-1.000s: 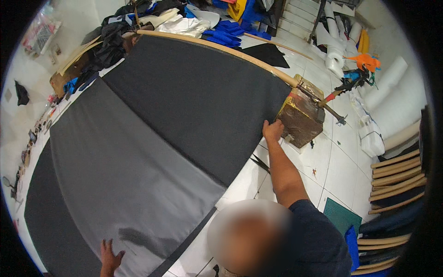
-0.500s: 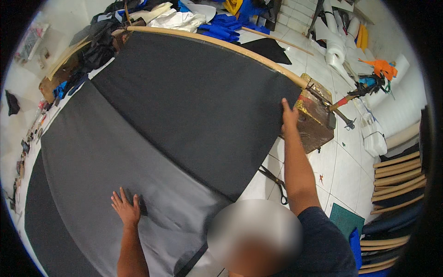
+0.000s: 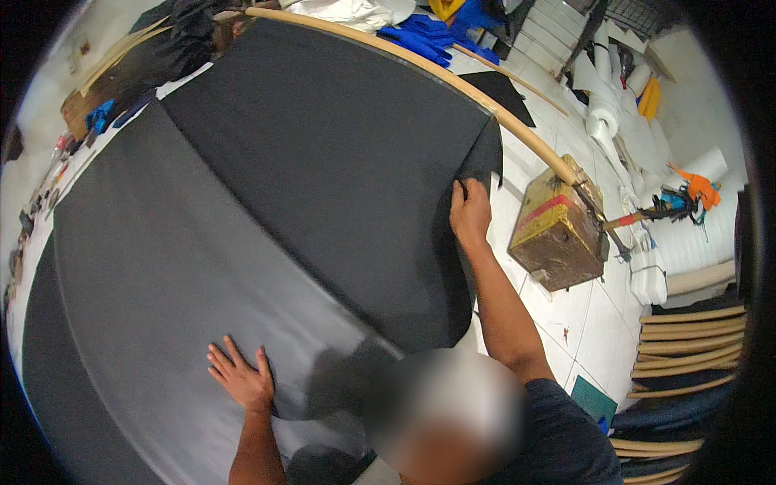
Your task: The person spreads a large black fabric on the floor, measures it with a ruler, and folds it into a smaller rectangular shape.
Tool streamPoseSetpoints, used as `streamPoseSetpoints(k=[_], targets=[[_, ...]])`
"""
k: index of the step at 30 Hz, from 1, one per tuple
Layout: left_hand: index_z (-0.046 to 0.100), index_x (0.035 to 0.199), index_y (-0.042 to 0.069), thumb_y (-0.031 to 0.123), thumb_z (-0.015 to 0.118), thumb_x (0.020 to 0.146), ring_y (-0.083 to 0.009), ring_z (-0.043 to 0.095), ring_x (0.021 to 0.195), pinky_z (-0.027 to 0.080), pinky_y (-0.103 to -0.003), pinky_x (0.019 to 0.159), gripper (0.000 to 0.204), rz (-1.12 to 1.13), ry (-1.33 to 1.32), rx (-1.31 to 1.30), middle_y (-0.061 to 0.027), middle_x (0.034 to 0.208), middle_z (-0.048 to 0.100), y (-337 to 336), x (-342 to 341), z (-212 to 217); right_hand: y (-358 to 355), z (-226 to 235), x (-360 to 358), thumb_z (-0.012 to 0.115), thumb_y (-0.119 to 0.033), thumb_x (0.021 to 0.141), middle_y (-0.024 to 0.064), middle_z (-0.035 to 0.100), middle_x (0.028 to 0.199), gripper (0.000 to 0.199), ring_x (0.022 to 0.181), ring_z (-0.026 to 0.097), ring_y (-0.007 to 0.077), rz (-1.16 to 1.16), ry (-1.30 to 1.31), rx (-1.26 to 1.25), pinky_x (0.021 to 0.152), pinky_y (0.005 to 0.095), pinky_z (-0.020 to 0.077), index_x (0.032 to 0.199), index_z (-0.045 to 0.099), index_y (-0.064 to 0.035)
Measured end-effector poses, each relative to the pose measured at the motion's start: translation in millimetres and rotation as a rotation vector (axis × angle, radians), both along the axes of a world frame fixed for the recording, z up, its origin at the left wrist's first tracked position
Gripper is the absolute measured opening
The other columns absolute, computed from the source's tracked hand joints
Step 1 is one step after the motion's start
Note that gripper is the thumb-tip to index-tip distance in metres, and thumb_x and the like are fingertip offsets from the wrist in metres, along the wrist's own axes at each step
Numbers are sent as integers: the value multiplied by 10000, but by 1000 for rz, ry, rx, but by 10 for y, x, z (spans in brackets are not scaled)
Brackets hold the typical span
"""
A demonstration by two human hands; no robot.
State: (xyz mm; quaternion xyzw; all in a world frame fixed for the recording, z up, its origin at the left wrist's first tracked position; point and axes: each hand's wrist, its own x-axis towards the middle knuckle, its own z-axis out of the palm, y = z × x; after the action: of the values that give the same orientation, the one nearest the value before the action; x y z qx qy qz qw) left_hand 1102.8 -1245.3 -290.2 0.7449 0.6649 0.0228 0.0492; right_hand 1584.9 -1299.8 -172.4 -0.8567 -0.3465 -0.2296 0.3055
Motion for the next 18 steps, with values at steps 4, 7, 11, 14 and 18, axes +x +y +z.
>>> streamPoseSetpoints(k=[4,7,11,14,18], targets=[[248,1493,109,494,494,902,-394,132,1433,84,-533,1157,747,6,-22,9,-234,1546,140,22,-88,-17,489,43,-930,580,-185,851,170,601,793,136,768,596,397,250,-22,-91,695,497,468,835,596,-51],[254,1489,100,483,520,889,-398,126,1433,82,-539,1156,760,2,-65,0,-242,1544,136,58,-77,10,799,-70,-1651,573,-175,822,162,600,727,148,694,597,390,498,-88,-41,623,505,469,750,592,-47],[272,1483,95,474,554,867,-417,151,1423,97,-551,1149,777,0,-109,30,-256,1536,156,80,-89,-15,836,-548,-2541,598,-126,771,114,554,699,76,665,567,293,816,-83,-437,619,453,432,720,550,-95],[299,1474,90,492,547,862,-438,191,1407,123,-568,1136,772,-31,-124,86,-268,1523,192,79,-156,-105,669,-508,-3201,606,-122,763,83,548,685,39,679,574,271,1125,-30,-220,645,432,439,737,594,-95],[288,1479,102,503,533,870,-422,141,1424,86,-556,1146,769,-6,-145,15,-256,1537,154,98,-152,-61,728,-579,-3216,622,-174,774,109,587,730,120,732,589,307,1172,128,-151,683,443,440,777,658,-59]])
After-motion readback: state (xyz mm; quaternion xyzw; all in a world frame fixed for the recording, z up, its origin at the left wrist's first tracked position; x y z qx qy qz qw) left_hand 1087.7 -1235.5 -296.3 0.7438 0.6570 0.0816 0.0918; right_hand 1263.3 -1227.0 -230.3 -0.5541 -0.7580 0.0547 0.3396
